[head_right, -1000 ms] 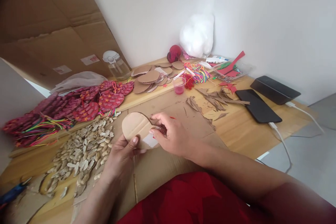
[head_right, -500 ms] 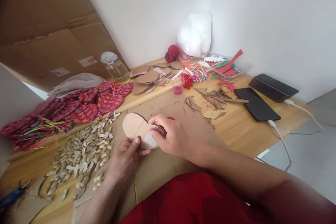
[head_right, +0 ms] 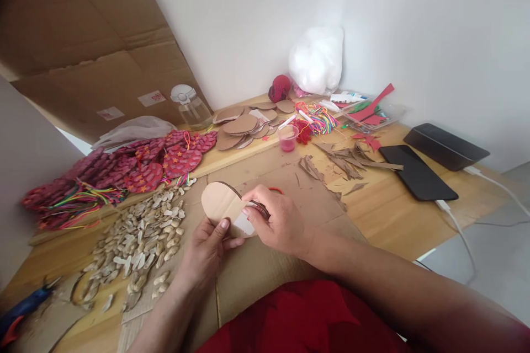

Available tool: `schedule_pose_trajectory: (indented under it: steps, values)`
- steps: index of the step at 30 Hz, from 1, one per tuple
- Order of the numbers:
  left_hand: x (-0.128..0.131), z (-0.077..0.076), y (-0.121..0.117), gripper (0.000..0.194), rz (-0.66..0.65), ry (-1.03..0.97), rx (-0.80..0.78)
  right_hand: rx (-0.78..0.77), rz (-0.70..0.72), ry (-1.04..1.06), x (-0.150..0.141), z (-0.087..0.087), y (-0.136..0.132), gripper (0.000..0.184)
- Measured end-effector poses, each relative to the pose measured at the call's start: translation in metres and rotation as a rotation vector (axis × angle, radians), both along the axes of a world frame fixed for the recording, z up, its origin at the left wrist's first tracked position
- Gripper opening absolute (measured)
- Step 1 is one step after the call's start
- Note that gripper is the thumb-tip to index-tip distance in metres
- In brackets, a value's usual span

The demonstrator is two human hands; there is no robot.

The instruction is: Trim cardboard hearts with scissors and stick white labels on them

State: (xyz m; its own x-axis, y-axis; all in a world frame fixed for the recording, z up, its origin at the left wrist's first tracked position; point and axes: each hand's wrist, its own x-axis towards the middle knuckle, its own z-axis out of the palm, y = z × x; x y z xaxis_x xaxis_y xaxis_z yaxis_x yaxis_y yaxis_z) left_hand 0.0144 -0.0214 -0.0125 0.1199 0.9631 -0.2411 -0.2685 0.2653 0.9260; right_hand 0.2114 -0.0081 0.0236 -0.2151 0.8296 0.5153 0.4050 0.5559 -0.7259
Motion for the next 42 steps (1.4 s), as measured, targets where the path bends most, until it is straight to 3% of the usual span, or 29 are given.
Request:
schedule_pose_trajectory:
  steps: [7,16,25,36,40,42]
  values:
    - [0.000,0.011,0.000,0.066,-0.007,0.019,-0.029,-0.018,0.018,0.023,-0.001,0.001,0.002,0.014]
    - [-0.001,0.018,0.000,0.062,-0.010,0.018,-0.071,-0.085,0.025,0.084,-0.003,0.003,0.004,0.017]
    - [-0.001,0.023,0.000,0.059,0.086,-0.009,-0.106,-0.209,0.173,0.196,-0.003,-0.005,0.007,0.044]
    - [-0.005,0.021,0.005,0.049,0.228,-0.078,-0.039,-0.389,0.305,0.310,-0.005,-0.010,0.009,0.072]
    - [-0.006,0.018,0.005,0.050,0.255,-0.088,-0.033,-0.451,0.272,0.285,-0.004,-0.012,0.010,0.070]
    - [-0.005,0.017,0.003,0.053,0.236,-0.077,-0.046,-0.505,0.292,0.341,-0.005,-0.013,0.011,0.060]
